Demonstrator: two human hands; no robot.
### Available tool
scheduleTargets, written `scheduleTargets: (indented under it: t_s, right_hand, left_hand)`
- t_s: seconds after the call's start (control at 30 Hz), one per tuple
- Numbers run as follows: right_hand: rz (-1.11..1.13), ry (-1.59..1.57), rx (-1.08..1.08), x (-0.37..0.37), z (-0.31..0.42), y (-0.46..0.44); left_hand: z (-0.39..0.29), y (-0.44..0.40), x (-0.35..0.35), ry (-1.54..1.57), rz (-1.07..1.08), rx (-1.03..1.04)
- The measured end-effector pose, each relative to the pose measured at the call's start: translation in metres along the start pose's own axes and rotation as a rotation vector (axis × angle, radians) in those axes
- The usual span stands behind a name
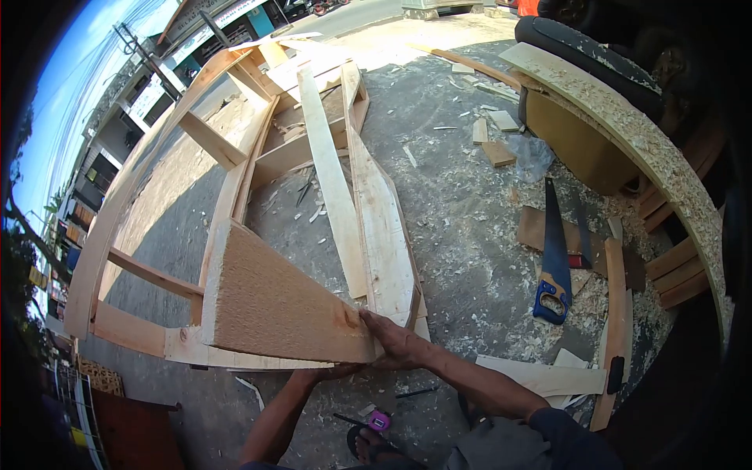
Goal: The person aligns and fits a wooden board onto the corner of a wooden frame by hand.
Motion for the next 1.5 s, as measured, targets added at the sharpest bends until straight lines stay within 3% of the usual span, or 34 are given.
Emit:
scheduleTargets:
  t_s: [0.47, 0.63, 0.7, 0.8, 0.87, 0.97, 1.13, 1.23, 1.3, 1.37, 1.43, 1.5]
  right_hand:
    - [-0.014, 0.029, -0.009, -0.012, 0.006, 0.023]
    - [-0.159, 0.077, 0.122, -0.02, 0.035, 0.106]
    - [0.035, -0.073, 0.456, -0.003, 0.027, 0.158]
    - [0.075, 0.043, 0.489, 0.023, 0.017, 0.223]
    - [0.131, 0.249, 0.281, 0.04, 0.005, 0.249]
    - [0.06, 0.292, 0.427, 0.037, 0.009, 0.223]
    - [-0.007, 0.415, 0.403, 0.047, -0.012, 0.212]
    - [0.091, 0.458, 0.387, 0.05, -0.017, 0.217]
    - [0.091, 0.426, 0.401, 0.05, -0.016, 0.219]
    - [0.078, 0.425, 0.393, 0.044, -0.009, 0.214]
    - [0.057, 0.418, 0.389, 0.042, -0.008, 0.212]
    - [0.1, 0.45, 0.401, 0.044, -0.008, 0.213]
  left_hand:
    - [-0.015, 0.006, -0.001, -0.229, 0.023, -0.004]
    - [-0.018, 0.003, -0.003, -0.296, 0.035, -0.006]
    - [-0.019, 0.002, -0.004, -0.319, 0.039, -0.006]
    - [-0.022, 0.001, -0.004, -0.355, 0.047, -0.009]
    - [-0.022, 0.002, -0.003, -0.375, 0.055, -0.013]
    - [-0.022, 0.001, -0.002, -0.419, 0.066, -0.007]
    - [-0.027, 0.014, 0.008, -0.594, 0.075, 0.007]
    - [-0.04, 0.031, 0.009, -0.81, 0.09, 0.029]
    - [-0.086, 0.058, 0.023, -0.938, -0.166, 0.101]
    - [-0.07, 0.095, 0.052, -0.901, -0.28, 0.058]
    - [-0.08, 0.109, 0.08, -0.852, -0.243, 0.17]
    - [-0.042, 0.123, 0.118, -0.718, -0.01, -0.058]
Point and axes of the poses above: each hand's wrist, its own y-axis away from the middle knuckle, its own x-axis out of the palm, z = x × y, the point moved 2 cm from there along -y, towards the middle knuckle
